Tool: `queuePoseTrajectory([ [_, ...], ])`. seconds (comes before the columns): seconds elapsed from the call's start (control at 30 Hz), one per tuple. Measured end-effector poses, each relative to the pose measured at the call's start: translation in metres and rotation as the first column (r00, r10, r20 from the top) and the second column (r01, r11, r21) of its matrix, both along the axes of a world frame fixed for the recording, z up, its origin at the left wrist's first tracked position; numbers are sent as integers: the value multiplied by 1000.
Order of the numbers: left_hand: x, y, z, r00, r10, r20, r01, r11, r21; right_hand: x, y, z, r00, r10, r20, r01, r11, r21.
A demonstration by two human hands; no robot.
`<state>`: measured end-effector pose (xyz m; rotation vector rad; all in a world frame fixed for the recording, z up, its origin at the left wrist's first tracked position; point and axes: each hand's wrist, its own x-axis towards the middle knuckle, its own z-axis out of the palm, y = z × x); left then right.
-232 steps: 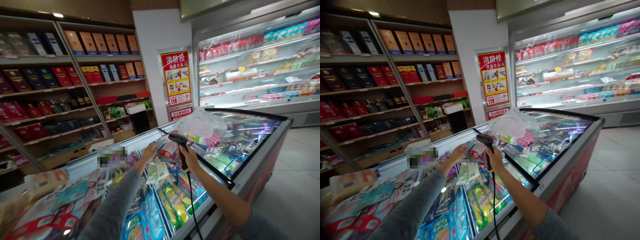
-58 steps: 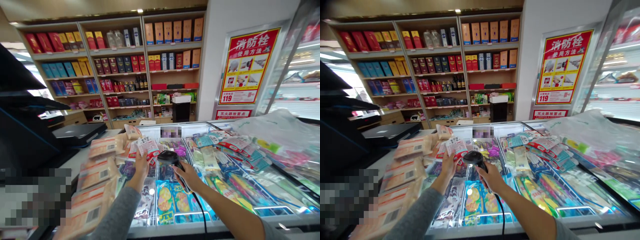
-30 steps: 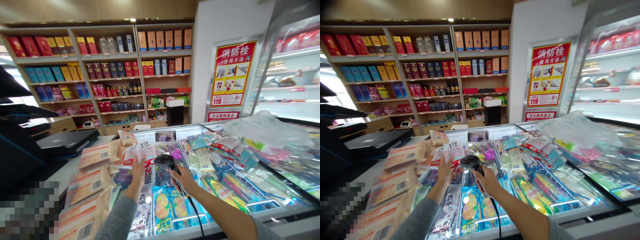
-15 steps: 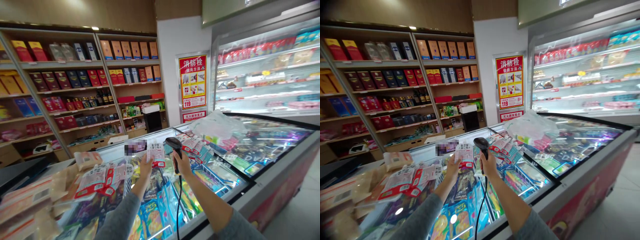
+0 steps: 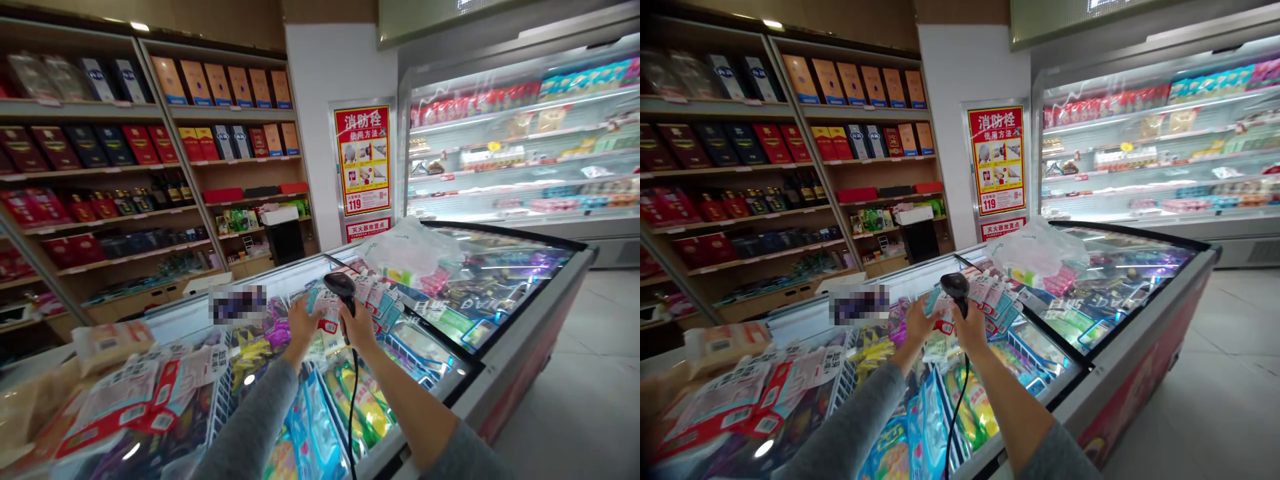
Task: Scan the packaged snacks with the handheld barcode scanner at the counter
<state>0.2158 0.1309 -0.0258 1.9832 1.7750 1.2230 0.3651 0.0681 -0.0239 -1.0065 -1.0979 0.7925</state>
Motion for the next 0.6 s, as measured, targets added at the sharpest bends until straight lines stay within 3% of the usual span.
queuePoseTrajectory([
  [0.1,-36,-10,13,995,-84,45,86,996,-40,0,-4,-2,1000,-16,-11,16,1000,20],
  [0.2,-93,-27,32,996,-89,29,92,991,-100,-4,-7,-2,999,9,-54,-8,1000,11],
  [0.3,-158,-48,53,987,6,-162,-28,991,-133,-21,-7,3,992,60,-109,-60,998,-4],
  [0.4,-213,-68,69,911,111,-397,-198,963,-185,-55,-7,13,971,192,-143,-194,981,-6],
  [0.5,-249,-83,75,837,99,-538,-302,904,-304,-98,-13,21,917,370,-146,-375,927,-6],
  [0.6,-265,-94,74,813,33,-582,-317,863,-393,-139,-26,23,866,481,-139,-487,873,-15],
])
